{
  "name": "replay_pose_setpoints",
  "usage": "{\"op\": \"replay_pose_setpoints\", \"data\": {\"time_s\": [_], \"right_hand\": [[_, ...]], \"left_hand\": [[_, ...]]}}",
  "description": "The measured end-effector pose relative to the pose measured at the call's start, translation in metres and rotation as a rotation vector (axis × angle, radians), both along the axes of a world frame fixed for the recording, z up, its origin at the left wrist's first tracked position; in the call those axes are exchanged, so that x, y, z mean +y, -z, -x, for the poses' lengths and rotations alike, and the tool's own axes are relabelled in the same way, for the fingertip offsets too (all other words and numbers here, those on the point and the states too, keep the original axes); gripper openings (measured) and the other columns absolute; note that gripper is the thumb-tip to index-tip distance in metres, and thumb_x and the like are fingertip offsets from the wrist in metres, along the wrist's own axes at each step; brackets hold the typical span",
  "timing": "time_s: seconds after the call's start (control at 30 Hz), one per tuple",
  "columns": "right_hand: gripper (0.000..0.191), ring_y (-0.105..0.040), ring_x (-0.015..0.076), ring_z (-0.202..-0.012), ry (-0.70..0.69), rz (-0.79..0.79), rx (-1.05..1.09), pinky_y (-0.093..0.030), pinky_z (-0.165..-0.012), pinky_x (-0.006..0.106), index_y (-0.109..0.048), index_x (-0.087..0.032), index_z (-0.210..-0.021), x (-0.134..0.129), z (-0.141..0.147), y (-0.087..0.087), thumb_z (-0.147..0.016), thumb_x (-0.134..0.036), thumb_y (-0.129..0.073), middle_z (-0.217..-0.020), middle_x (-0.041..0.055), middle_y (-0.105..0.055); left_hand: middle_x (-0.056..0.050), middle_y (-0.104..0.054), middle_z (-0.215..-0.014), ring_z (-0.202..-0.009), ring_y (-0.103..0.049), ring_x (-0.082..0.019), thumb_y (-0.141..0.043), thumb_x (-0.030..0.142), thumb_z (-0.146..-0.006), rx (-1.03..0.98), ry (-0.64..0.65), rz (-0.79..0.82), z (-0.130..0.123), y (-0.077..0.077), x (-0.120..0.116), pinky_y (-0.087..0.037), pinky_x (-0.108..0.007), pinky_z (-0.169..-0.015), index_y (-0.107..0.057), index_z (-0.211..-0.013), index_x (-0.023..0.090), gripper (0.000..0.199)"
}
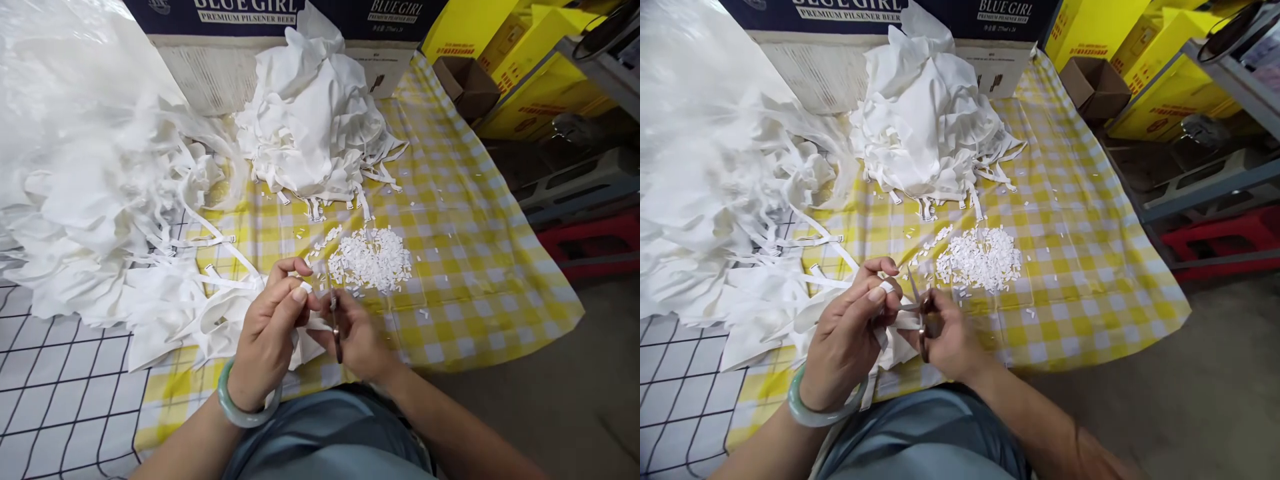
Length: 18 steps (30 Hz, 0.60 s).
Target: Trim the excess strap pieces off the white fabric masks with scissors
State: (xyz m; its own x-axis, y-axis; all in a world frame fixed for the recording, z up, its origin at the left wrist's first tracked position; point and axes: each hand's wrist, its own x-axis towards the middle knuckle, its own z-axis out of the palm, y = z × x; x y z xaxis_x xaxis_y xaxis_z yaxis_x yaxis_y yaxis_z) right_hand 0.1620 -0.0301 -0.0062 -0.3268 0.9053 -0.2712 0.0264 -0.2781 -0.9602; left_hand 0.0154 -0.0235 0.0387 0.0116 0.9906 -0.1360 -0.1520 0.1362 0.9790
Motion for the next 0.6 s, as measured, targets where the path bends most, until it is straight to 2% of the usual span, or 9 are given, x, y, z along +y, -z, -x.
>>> {"op": "replay_pose_setpoints", "data": {"time_s": [0.07,0.17,0.3,0.5,0.6], "right_hand": [[0.037,-0.055,0.0199,-0.085,-0.028,-0.225,-0.286,-0.045,-0.079,0.034,-0.053,-0.022,-0.087,0.009,-0.022,-0.014,-0.071,-0.042,-0.08,-0.089,0.0022,-0.06],[0.037,-0.051,0.019,-0.076,-0.145,-0.452,-0.562,-0.041,-0.072,0.033,-0.051,-0.021,-0.075,0.022,-0.044,-0.033,-0.071,-0.045,-0.079,-0.076,0.0017,-0.056],[0.042,-0.046,0.0144,-0.063,-0.257,-0.459,-0.654,-0.033,-0.062,0.029,-0.045,-0.021,-0.065,0.027,-0.049,-0.039,-0.072,-0.048,-0.076,-0.063,-0.0021,-0.051],[0.044,-0.042,0.0121,-0.058,-0.267,-0.463,-0.667,-0.03,-0.059,0.027,-0.043,-0.021,-0.062,0.026,-0.045,-0.035,-0.071,-0.048,-0.076,-0.058,-0.0039,-0.048],[0.043,-0.041,0.0114,-0.057,-0.264,-0.466,-0.657,-0.029,-0.057,0.026,-0.044,-0.02,-0.061,0.028,-0.044,-0.036,-0.071,-0.048,-0.075,-0.058,-0.004,-0.047]], "left_hand": [[-0.01,-0.05,-0.107,-0.106,-0.047,-0.023,-0.05,0.033,-0.098,0.056,0.021,-0.051,-0.001,0.007,0.0,-0.042,-0.026,-0.064,-0.063,-0.075,0.018,0.031],[-0.01,-0.049,-0.105,-0.117,-0.043,-0.025,-0.047,0.031,-0.099,0.09,0.084,-0.098,-0.005,0.016,0.001,-0.044,-0.028,-0.074,-0.06,-0.076,0.019,0.03],[-0.008,-0.047,-0.107,-0.116,-0.044,-0.024,-0.043,0.026,-0.1,0.079,0.116,-0.126,-0.009,0.02,0.0,-0.043,-0.031,-0.086,-0.058,-0.076,0.019,0.03],[-0.006,-0.046,-0.107,-0.117,-0.043,-0.023,-0.04,0.022,-0.101,0.055,0.157,-0.133,-0.01,0.023,0.001,-0.038,-0.033,-0.098,-0.055,-0.075,0.019,0.03],[-0.006,-0.046,-0.106,-0.117,-0.042,-0.022,-0.038,0.018,-0.1,0.077,0.169,-0.156,-0.011,0.024,0.003,-0.036,-0.032,-0.099,-0.053,-0.072,0.019,0.031]]}}
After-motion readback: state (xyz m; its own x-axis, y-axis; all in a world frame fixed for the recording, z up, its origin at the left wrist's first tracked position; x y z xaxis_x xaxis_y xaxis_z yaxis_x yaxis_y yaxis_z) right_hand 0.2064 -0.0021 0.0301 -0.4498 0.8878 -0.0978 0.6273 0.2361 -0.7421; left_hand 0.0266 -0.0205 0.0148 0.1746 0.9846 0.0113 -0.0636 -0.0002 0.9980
